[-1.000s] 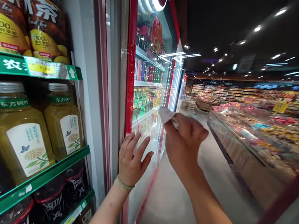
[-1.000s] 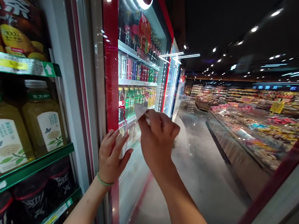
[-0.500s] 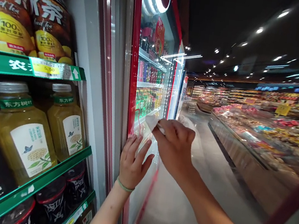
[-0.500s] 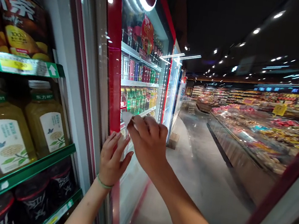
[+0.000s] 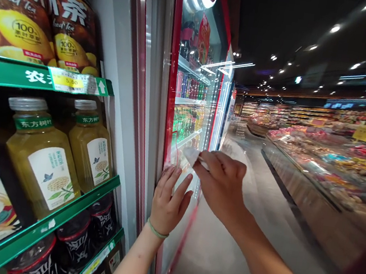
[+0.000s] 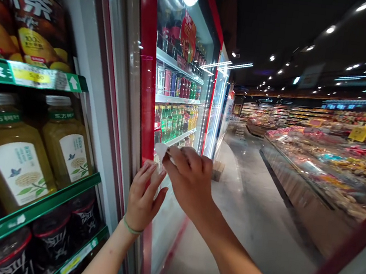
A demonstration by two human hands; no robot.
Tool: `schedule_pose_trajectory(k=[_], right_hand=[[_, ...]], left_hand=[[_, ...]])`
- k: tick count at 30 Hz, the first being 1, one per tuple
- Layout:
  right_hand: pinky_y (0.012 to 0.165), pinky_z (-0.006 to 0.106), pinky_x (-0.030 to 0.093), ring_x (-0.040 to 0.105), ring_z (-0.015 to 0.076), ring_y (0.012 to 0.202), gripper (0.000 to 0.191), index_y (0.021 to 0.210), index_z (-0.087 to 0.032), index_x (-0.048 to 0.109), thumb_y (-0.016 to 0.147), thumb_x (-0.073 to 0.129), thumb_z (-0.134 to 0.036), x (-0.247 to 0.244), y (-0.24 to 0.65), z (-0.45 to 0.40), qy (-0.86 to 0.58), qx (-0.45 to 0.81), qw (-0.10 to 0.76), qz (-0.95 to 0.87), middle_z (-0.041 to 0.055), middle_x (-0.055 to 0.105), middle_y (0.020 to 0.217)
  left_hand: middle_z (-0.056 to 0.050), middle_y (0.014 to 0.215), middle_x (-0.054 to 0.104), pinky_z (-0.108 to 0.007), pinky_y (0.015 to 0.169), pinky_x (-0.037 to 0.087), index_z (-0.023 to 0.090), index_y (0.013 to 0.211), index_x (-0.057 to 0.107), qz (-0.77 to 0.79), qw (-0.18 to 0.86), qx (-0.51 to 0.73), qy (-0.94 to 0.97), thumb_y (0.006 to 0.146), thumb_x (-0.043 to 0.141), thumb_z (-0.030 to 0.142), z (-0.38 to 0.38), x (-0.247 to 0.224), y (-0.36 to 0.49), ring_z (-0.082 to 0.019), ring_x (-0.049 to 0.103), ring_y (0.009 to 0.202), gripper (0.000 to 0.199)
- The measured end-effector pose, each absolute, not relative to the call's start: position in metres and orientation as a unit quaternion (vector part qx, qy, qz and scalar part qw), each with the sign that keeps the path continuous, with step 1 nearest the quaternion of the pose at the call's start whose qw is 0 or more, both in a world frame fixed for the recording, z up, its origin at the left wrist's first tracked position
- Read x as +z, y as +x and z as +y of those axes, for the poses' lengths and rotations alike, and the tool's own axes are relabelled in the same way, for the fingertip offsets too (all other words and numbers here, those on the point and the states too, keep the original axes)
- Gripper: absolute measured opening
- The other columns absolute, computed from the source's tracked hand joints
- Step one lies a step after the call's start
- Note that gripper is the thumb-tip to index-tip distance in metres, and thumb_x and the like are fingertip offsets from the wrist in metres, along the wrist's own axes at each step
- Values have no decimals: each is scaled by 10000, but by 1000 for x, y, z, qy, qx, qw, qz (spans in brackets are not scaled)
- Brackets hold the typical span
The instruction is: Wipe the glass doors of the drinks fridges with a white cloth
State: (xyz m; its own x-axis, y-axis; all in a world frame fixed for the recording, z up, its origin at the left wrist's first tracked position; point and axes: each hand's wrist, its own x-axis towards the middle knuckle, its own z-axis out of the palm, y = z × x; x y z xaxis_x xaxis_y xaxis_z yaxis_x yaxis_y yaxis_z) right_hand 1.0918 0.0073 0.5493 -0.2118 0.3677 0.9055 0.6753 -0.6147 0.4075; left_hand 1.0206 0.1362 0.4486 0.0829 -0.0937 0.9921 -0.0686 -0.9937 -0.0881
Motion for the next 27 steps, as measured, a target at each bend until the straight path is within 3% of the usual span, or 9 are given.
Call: schedule_pose_trajectory(k=[6,12,20,27], right_hand=[[878,373,274,485,218,1132,276,1053,-296,695,889,633,-83,560,1092,12,-630,-672,142,-363,31,676,1141],[845,360,282,515,165,1075,227,1034,-288,687,945,570,-115,554,1086,22,-603,-642,105,-463,0,692,1125],[873,376,277,486,204,1143,262,1103,-324,680,935,595,-142,563,1089,27,-627,-637,94,-439,7,664,1200],[855,370,265,495,204,1117,271,1048,-298,685,929,573,-82,559,1090,22,-629,-648,124,-411,10,685,1136]], left_hand=[[-165,1404,583,-492,1185,445,184,1427,565,34,20,-675,-737,927,664,173,133,437,1021,-301,447,1454,510],[-164,1372,605,-496,1165,471,184,1440,548,31,23,-671,-740,924,655,149,133,431,1018,-300,446,1456,529],[-153,1360,616,-504,1126,514,218,1449,540,27,-3,-664,-748,919,641,107,130,433,1011,-300,461,1447,551],[-117,1244,634,-442,1099,514,209,1375,608,-21,22,-706,-708,887,643,4,141,453,986,-261,552,1319,530]])
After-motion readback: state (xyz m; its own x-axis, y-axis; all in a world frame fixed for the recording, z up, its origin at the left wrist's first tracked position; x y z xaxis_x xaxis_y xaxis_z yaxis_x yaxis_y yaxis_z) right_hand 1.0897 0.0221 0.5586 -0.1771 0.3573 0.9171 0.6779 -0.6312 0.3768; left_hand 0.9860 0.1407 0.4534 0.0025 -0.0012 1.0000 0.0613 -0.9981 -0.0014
